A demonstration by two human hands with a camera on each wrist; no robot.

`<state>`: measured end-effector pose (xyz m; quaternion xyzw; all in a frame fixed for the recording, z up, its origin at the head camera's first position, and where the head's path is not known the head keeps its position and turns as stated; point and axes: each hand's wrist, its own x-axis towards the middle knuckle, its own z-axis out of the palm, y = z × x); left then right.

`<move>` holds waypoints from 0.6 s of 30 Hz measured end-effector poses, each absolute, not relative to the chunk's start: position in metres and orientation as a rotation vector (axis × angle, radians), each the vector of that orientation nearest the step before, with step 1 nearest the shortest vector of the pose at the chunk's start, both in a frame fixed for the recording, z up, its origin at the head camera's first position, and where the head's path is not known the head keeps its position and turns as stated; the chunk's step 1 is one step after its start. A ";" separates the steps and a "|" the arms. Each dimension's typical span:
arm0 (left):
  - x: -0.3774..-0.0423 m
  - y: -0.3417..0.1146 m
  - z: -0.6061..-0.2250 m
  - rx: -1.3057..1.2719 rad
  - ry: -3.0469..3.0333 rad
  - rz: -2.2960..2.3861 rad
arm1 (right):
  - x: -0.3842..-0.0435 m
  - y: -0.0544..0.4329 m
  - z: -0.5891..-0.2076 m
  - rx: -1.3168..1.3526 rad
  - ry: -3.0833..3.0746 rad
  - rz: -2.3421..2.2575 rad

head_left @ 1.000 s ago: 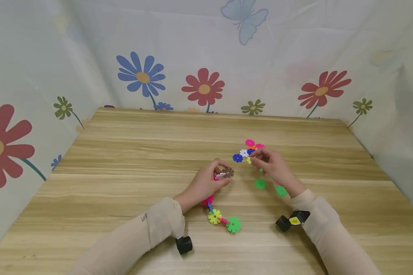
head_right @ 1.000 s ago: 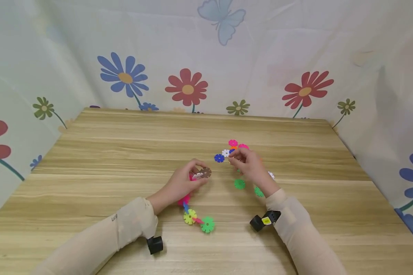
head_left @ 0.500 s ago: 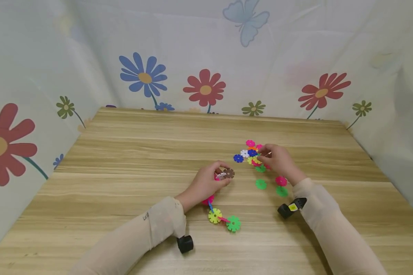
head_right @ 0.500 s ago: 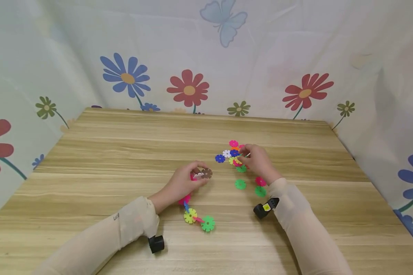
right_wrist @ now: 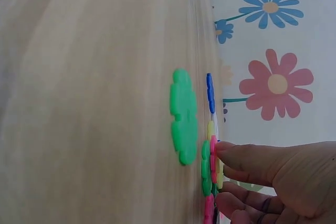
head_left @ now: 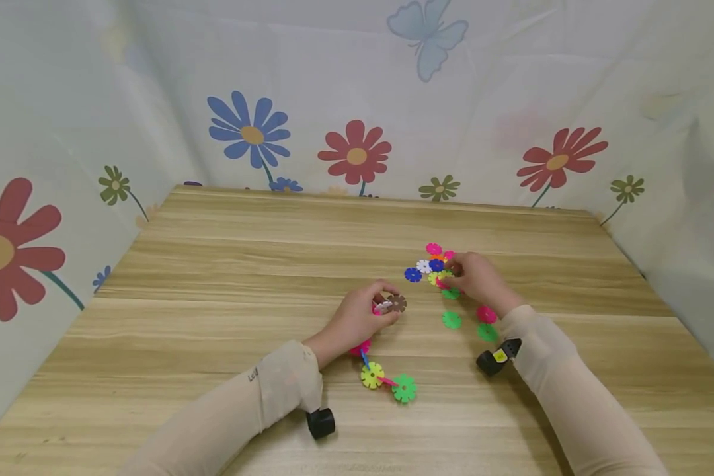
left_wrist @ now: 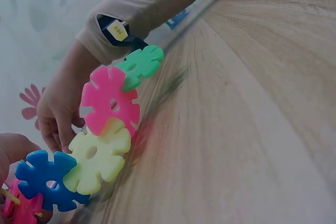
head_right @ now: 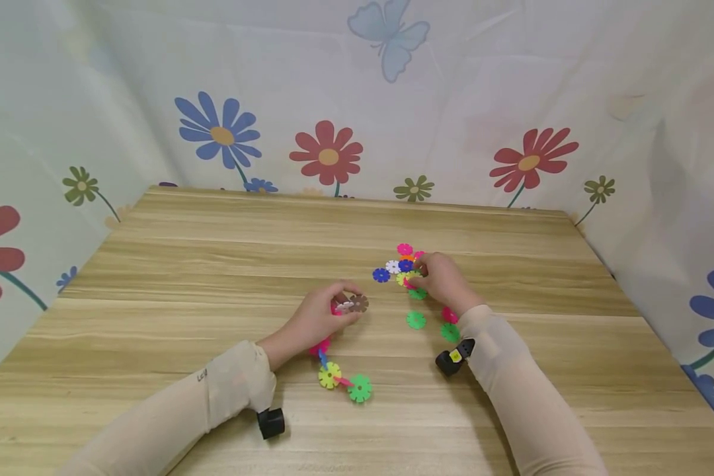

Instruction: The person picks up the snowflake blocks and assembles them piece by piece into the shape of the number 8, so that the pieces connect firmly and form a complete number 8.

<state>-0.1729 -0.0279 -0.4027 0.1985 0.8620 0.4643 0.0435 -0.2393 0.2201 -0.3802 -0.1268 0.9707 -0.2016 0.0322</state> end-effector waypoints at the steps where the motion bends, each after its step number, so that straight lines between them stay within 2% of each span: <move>1: -0.173 -0.028 -0.403 0.609 2.637 1.417 | -0.239 0.220 -0.380 -0.386 2.984 -0.621; 18: -0.173 -0.028 -0.405 0.615 2.648 1.425 | -0.224 0.225 -0.376 -0.494 3.019 -0.857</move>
